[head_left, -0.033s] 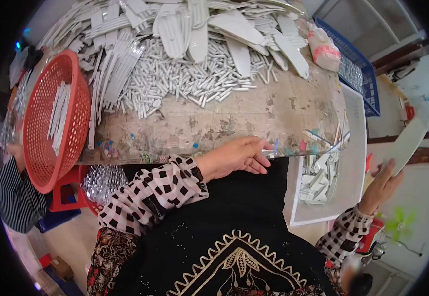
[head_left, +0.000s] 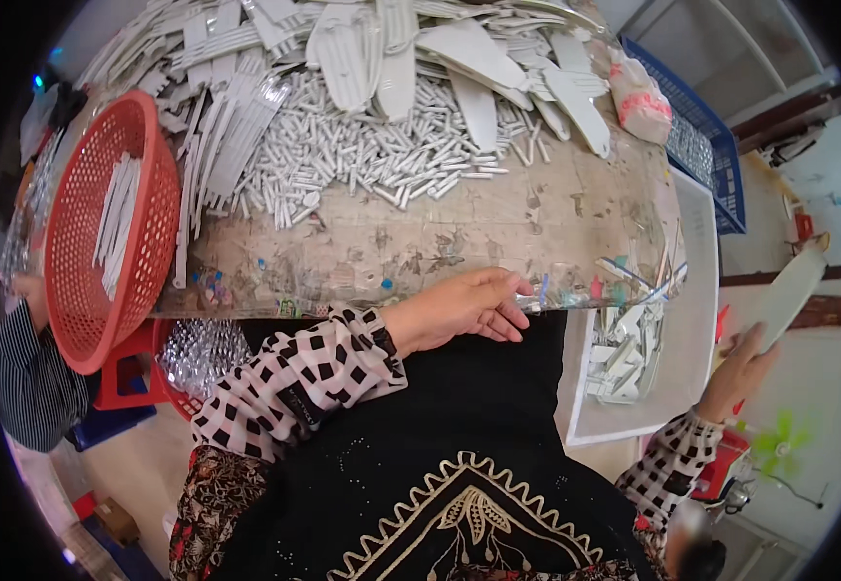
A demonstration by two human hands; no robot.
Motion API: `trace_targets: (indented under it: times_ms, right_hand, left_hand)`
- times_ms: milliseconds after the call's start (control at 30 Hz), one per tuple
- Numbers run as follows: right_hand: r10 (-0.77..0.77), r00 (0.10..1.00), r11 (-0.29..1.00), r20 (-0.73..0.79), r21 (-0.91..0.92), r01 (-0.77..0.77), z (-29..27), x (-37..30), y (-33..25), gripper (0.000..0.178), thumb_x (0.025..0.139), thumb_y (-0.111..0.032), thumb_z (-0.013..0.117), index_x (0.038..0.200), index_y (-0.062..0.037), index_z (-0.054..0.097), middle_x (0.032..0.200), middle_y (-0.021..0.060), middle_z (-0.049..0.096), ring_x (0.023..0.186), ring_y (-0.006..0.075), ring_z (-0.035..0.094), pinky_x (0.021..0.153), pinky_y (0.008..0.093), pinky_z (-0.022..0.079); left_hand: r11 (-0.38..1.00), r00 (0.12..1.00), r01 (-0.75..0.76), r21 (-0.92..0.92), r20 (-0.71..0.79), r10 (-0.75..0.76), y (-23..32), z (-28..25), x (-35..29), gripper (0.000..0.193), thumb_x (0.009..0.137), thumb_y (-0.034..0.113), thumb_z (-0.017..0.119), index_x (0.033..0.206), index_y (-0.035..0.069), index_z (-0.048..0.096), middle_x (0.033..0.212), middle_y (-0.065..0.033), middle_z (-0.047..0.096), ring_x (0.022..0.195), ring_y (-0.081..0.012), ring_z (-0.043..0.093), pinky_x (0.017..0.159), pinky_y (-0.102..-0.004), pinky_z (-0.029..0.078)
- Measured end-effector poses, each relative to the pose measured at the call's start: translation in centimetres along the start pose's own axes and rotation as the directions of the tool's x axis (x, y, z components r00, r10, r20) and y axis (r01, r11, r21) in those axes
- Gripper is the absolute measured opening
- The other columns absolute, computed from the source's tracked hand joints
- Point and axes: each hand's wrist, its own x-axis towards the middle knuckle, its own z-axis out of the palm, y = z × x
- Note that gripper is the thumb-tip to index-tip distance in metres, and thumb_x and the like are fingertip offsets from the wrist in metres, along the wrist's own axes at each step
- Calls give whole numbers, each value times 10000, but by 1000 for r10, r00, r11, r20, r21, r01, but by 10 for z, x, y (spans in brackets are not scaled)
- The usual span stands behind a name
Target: Manually folding and assembling white plastic components into final shapes on a factory table.
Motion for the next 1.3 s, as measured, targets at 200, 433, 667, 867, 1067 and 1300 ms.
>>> trace_targets:
  times_ms: [200,433,667,867,1067,1300]
  right_hand:
    - [417,844,843,338,202,-498,7,-63,54,342,965,-337,534,1095,-21,538,758,51,583,556,84,524,449,210,400]
    - [40,315,444,948,266,-856,23,-109,-62,527,945,-438,496,1106,64,517,522,127,547,300,111,396,309,214,309]
    - [-74,88,447,993,112,-888,34,-118,-80,652,869,-485,577,1154,94,481,535,143,553,302,126,411,307,212,324]
    - [-161,-16,336,987,39,-941,37,-123,-67,658,878,-480,572,1215,72,449,610,171,584,344,136,442,325,219,331]
    - [-188,-26,297,982,32,-954,36,-126,-61,661,875,-483,575,1209,75,454,621,173,583,351,146,444,333,219,328]
    - [378,547,531,747,309,-789,14,-81,12,354,957,-359,500,1004,-12,557,646,51,574,464,98,513,384,212,370]
  left_hand:
    - [999,1000,1,49,-20,0,-1,-8,-23,468,1020,397,402,1282,11,446,1071,-166,591,986,-246,617,899,-347,498]
    - [998,999,-7,55,-40,9,-5,-2,-25,464,1015,388,424,1290,16,450,1085,-160,597,994,-230,622,901,-339,494]
    - [950,951,-310,25,21,310,9,17,-42,560,1005,346,466,1455,50,315,1340,-109,498,1172,-205,545,1007,-357,432]
    - [926,926,-376,-18,6,376,17,28,-46,556,979,295,537,1435,34,355,1355,-96,495,1213,-188,512,1034,-359,418]
    - [915,916,-401,39,14,401,20,34,-46,549,970,270,559,1424,28,369,1346,-95,510,1200,-181,523,1008,-337,438]
    - [966,968,-213,144,-104,229,15,25,-39,507,1004,323,477,1417,44,380,1313,-121,531,1113,-216,581,969,-334,469]
